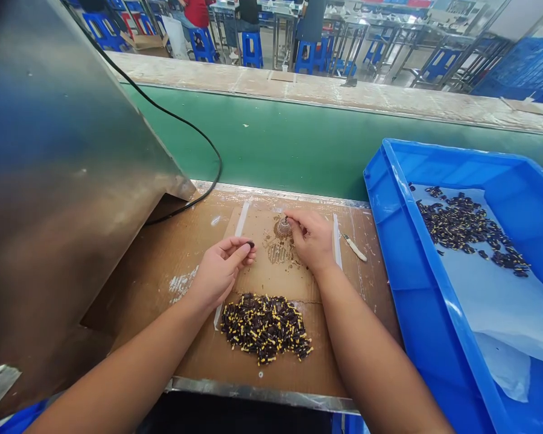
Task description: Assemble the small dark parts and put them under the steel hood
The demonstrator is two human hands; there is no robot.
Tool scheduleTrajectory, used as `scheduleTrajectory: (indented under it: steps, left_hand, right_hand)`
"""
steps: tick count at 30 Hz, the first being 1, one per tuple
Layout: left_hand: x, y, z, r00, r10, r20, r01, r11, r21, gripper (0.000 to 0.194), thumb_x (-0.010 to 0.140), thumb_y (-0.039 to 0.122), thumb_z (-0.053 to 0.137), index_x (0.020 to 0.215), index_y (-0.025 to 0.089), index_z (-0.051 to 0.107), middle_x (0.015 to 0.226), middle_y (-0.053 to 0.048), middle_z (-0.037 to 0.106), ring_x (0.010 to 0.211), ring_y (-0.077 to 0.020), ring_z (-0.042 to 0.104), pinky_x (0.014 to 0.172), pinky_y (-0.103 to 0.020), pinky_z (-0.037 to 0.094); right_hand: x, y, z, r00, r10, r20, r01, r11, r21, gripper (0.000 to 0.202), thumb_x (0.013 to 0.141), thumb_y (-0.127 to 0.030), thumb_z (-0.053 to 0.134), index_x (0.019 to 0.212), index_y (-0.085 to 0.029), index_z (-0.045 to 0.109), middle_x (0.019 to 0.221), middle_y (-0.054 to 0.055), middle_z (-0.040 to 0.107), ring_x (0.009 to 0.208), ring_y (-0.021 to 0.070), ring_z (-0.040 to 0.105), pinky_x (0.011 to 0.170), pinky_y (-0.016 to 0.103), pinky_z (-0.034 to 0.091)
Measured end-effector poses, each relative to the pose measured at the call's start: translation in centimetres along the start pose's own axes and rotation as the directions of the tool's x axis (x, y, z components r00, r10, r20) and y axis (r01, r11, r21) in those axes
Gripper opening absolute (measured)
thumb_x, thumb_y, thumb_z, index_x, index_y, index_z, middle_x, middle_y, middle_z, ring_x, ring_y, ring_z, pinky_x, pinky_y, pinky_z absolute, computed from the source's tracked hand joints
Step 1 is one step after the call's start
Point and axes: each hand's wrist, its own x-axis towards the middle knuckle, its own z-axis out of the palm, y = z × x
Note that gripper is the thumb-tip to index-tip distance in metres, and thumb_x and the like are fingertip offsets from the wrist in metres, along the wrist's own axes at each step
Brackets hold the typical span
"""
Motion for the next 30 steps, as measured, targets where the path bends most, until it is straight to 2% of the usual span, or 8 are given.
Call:
scheduleTrajectory:
  steps: [12, 17, 21, 25, 30]
  left_hand:
    - [0.17, -0.42, -0.39, 0.998, 0.054, 0.019, -0.056, 0.994, 0.098, 0.026, 0.080, 0.031, 0.079, 0.099, 0.015, 0.074, 0.091, -0.009, 0.070, 0.079, -0.0133, 0.062, 0.070, -0.023, 0.051]
    - [0.17, -0.50, -0.45, 0.998, 0.052, 0.021, -0.054, 0.993, 0.102, 0.027, 0.082, 0.032, 0.077, 0.103, 0.015, 0.075, 0.090, -0.009, 0.069, 0.078, -0.0130, 0.061, 0.070, -0.022, 0.051]
    - [-0.08, -0.15, -0.25, 0.999, 0.030, 0.014, -0.030, 0.999, 0.016, 0.026, 0.083, 0.032, 0.075, 0.099, 0.012, 0.074, 0.088, -0.011, 0.070, 0.077, -0.0146, 0.063, 0.069, -0.025, 0.053]
    - [-0.29, 0.19, -0.07, 1.000, -0.009, 0.023, 0.010, 0.999, -0.035, 0.029, 0.080, 0.032, 0.079, 0.098, 0.010, 0.072, 0.089, -0.014, 0.071, 0.078, -0.0172, 0.067, 0.073, -0.029, 0.057]
    - [-0.02, -0.05, -0.32, 0.999, 0.033, -0.004, -0.033, 0.999, 0.004, 0.032, 0.079, 0.034, 0.081, 0.101, 0.012, 0.076, 0.087, -0.011, 0.071, 0.077, -0.0142, 0.064, 0.074, -0.026, 0.055]
  right_hand:
    - [0.00, -0.15, 0.06, 1.000, -0.030, -0.003, 0.030, 0.999, -0.020, 0.021, 0.099, -0.025, 0.056, 0.111, -0.025, 0.074, 0.106, 0.003, 0.074, 0.083, 0.0175, 0.066, 0.075, 0.032, 0.052]
    - [-0.11, -0.43, 0.06, 0.993, 0.087, -0.076, -0.092, 0.994, -0.062, 0.020, 0.096, -0.032, 0.060, 0.106, -0.023, 0.075, 0.094, 0.003, 0.075, 0.066, 0.0153, 0.061, 0.067, 0.032, 0.051]
    - [-0.25, -0.30, 0.12, 0.962, 0.213, -0.171, -0.219, 0.976, -0.017, 0.020, 0.092, -0.036, 0.064, 0.098, -0.021, 0.076, 0.084, 0.002, 0.075, 0.060, 0.0143, 0.059, 0.061, 0.029, 0.050]
    - [-0.38, -0.07, 0.13, 0.955, 0.247, -0.165, -0.248, 0.969, 0.013, 0.022, 0.090, -0.037, 0.065, 0.096, -0.020, 0.077, 0.086, 0.004, 0.076, 0.063, 0.0155, 0.062, 0.062, 0.030, 0.051]
    - [-0.54, -0.14, 0.15, 0.957, 0.253, -0.141, -0.255, 0.967, 0.006, 0.021, 0.089, -0.036, 0.066, 0.095, -0.019, 0.078, 0.084, 0.004, 0.075, 0.065, 0.0162, 0.063, 0.064, 0.030, 0.052]
